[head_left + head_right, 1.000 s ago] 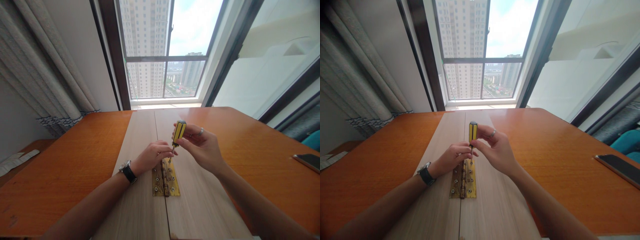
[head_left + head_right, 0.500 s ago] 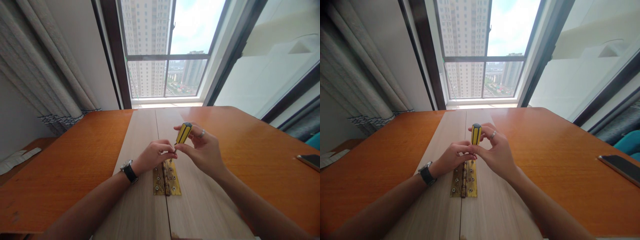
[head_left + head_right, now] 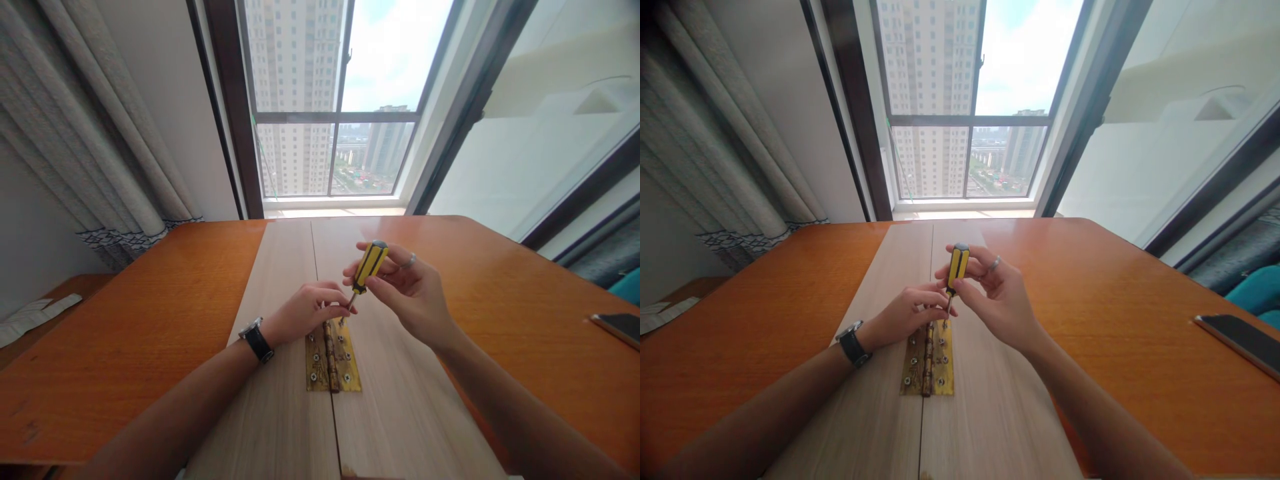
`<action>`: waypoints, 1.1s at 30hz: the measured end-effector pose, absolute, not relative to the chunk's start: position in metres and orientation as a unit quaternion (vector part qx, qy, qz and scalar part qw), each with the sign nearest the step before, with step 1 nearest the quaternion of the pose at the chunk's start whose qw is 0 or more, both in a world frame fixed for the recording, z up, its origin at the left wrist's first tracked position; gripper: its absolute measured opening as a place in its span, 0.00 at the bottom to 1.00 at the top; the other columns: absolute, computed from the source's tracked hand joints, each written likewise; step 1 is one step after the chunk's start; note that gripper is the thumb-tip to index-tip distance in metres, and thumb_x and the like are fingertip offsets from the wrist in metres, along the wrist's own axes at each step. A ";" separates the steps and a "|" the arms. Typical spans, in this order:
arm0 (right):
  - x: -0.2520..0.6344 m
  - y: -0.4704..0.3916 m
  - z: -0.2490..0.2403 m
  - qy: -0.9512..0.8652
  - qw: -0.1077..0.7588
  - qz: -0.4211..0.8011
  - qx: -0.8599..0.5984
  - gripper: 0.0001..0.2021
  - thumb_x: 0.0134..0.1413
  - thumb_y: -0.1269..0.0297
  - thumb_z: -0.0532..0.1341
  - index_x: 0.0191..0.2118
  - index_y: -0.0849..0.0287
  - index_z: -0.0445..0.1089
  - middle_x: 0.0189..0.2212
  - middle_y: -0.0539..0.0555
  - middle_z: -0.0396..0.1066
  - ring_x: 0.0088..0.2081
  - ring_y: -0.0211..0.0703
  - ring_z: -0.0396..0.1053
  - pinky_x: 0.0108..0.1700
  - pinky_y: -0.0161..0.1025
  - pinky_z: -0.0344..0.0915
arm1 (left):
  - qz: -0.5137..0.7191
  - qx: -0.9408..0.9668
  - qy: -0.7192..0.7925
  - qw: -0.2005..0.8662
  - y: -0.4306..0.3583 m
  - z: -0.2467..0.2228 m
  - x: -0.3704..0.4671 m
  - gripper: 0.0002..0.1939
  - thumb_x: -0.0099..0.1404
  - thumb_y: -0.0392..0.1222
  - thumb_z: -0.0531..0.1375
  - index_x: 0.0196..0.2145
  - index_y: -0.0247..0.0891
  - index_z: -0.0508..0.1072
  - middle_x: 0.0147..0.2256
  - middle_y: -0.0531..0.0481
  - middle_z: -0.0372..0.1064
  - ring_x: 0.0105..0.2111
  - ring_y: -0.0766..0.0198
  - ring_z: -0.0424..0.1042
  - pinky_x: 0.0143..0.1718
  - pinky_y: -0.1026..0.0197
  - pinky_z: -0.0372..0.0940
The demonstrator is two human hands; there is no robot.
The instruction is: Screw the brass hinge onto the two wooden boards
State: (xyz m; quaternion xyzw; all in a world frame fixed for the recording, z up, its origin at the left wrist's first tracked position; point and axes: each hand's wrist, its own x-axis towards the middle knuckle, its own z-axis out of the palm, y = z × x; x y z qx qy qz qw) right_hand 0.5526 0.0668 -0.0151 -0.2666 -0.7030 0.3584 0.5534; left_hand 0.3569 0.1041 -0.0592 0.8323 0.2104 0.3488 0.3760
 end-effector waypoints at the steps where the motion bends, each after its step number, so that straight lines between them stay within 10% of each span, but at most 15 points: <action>1: 0.553 0.067 -0.016 -0.708 0.557 0.342 -0.267 0.17 0.63 0.68 0.64 0.56 0.47 0.70 0.42 0.50 0.79 0.42 0.40 0.78 0.47 0.42 0.73 | 0.349 0.833 0.213 0.372 0.104 -0.059 0.357 0.09 0.70 0.40 0.62 0.35 0.34 0.81 0.37 0.47 0.73 0.39 0.64 0.72 0.43 0.63 0.66; 7: 0.551 0.074 -0.026 -0.713 0.588 0.230 -0.306 0.18 0.49 0.70 0.73 0.46 0.47 0.78 0.41 0.49 0.74 0.41 0.40 0.71 0.43 0.38 0.70 | 0.352 0.840 0.229 0.342 0.101 -0.057 0.358 0.07 0.68 0.38 0.64 0.32 0.34 0.79 0.34 0.49 0.72 0.36 0.65 0.71 0.41 0.64 0.64; 15: 0.551 0.066 -0.020 -0.692 0.576 0.277 -0.336 0.10 0.56 0.67 0.69 0.44 0.50 0.79 0.42 0.50 0.80 0.42 0.42 0.77 0.48 0.42 0.72 | 0.345 0.843 0.205 0.359 0.101 -0.058 0.357 0.09 0.70 0.40 0.62 0.35 0.33 0.79 0.36 0.47 0.72 0.38 0.64 0.71 0.43 0.64 0.65; 20: 0.548 0.063 -0.017 -0.715 0.549 0.326 -0.285 0.22 0.64 0.67 0.63 0.62 0.47 0.68 0.40 0.50 0.80 0.42 0.42 0.77 0.49 0.46 0.72 | 0.343 0.844 0.212 0.354 0.102 -0.059 0.357 0.12 0.71 0.45 0.62 0.33 0.34 0.79 0.35 0.47 0.72 0.38 0.63 0.71 0.44 0.63 0.65; 33: 0.547 0.070 -0.022 -0.673 0.599 0.304 -0.310 0.19 0.53 0.69 0.71 0.50 0.50 0.75 0.38 0.50 0.80 0.39 0.42 0.76 0.44 0.43 0.73 | 0.332 0.859 0.243 0.305 0.100 -0.059 0.357 0.13 0.70 0.45 0.63 0.30 0.34 0.76 0.34 0.49 0.72 0.37 0.64 0.70 0.41 0.64 0.64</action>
